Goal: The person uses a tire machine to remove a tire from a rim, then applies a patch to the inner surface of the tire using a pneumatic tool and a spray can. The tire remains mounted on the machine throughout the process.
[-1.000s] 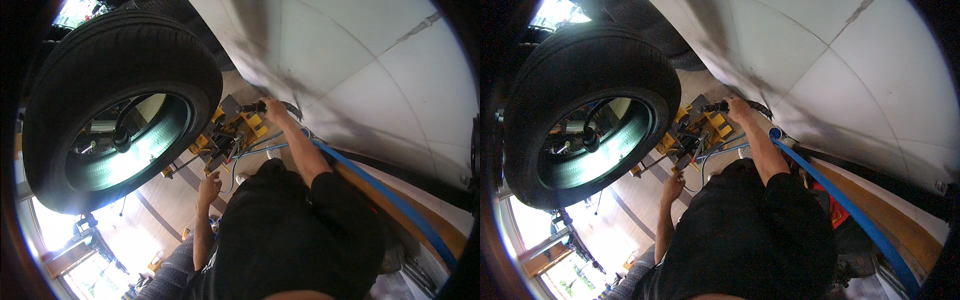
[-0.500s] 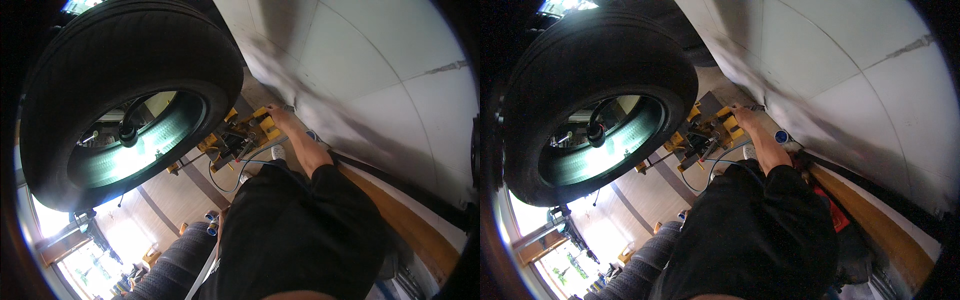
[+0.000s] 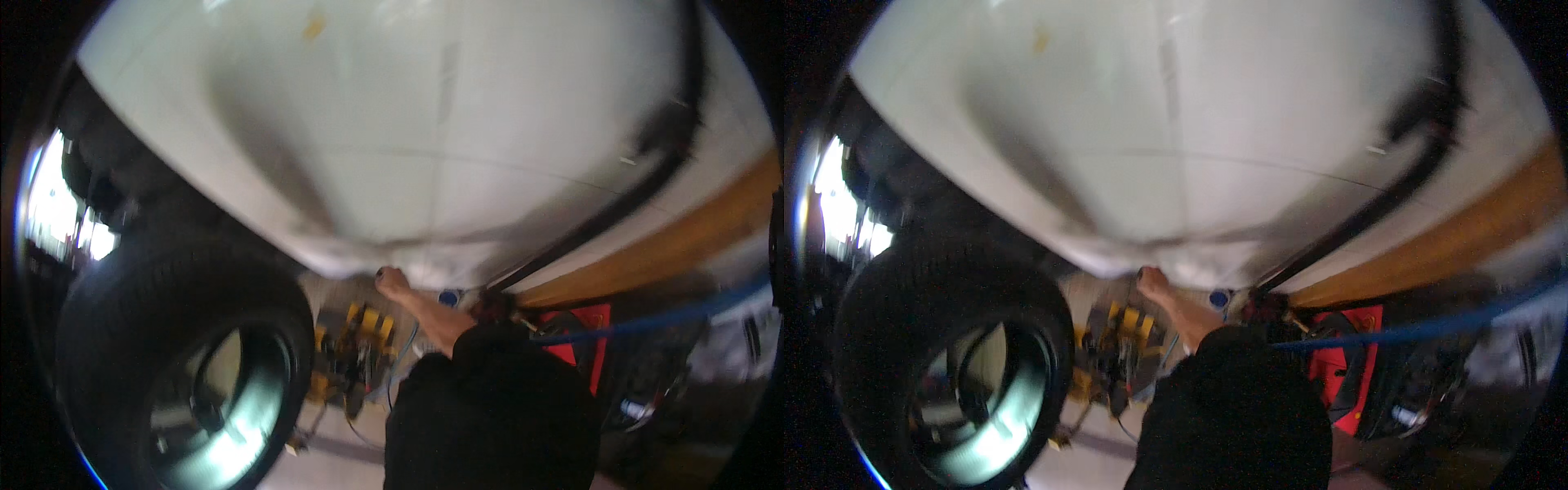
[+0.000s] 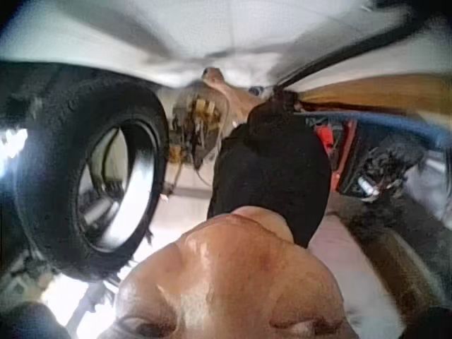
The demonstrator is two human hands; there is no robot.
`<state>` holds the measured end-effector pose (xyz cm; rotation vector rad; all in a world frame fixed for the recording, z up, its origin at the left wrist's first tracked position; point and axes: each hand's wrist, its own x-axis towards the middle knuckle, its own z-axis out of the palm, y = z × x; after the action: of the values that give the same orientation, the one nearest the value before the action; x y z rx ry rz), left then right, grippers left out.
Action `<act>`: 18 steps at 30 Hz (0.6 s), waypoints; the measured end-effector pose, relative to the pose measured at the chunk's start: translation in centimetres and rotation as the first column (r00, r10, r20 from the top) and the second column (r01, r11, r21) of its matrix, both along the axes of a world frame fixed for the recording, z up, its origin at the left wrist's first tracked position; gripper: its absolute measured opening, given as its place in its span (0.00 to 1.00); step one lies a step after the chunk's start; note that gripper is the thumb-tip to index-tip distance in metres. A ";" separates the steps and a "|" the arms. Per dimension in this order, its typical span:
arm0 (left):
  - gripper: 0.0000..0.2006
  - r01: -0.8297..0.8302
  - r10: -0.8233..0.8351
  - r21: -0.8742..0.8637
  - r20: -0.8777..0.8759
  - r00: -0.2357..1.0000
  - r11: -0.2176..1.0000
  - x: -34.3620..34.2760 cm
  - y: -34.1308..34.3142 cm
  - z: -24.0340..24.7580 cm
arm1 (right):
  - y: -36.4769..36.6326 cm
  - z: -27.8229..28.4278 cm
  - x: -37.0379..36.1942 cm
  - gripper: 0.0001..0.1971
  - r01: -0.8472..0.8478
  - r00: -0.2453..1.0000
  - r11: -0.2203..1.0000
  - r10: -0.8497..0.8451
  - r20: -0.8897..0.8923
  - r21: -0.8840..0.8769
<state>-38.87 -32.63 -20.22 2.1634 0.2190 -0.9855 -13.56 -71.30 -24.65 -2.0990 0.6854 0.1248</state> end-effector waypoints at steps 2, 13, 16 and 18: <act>0.19 0.033 -0.033 -0.007 0.015 0.999 0.999 1.6 0.7 -0.9 | 0.7 6.3 -0.1 0.17 0.158 0.986 0.980 -0.163 0.033 0.120; 0.20 0.217 -0.216 -0.012 0.050 0.975 0.976 2.2 12.4 -6.8 | -9.1 40.1 -16.1 0.24 0.584 0.042 0.596 -0.700 0.713 0.551; 0.18 0.230 -0.229 -0.021 0.038 0.973 0.973 1.1 11.4 -0.9 | -11.7 44.7 -19.1 0.38 0.397 -0.041 0.711 -0.618 0.785 0.580; 0.18 0.292 -0.291 -0.011 0.045 0.956 0.956 0.7 12.4 -1.5 | -13.5 45.9 -19.5 0.25 0.469 0.013 0.659 -0.671 0.742 0.588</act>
<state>-38.18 -20.21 -21.68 2.2392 -0.1347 -1.0965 -33.04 -84.77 21.27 -1.1198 0.6463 -1.4282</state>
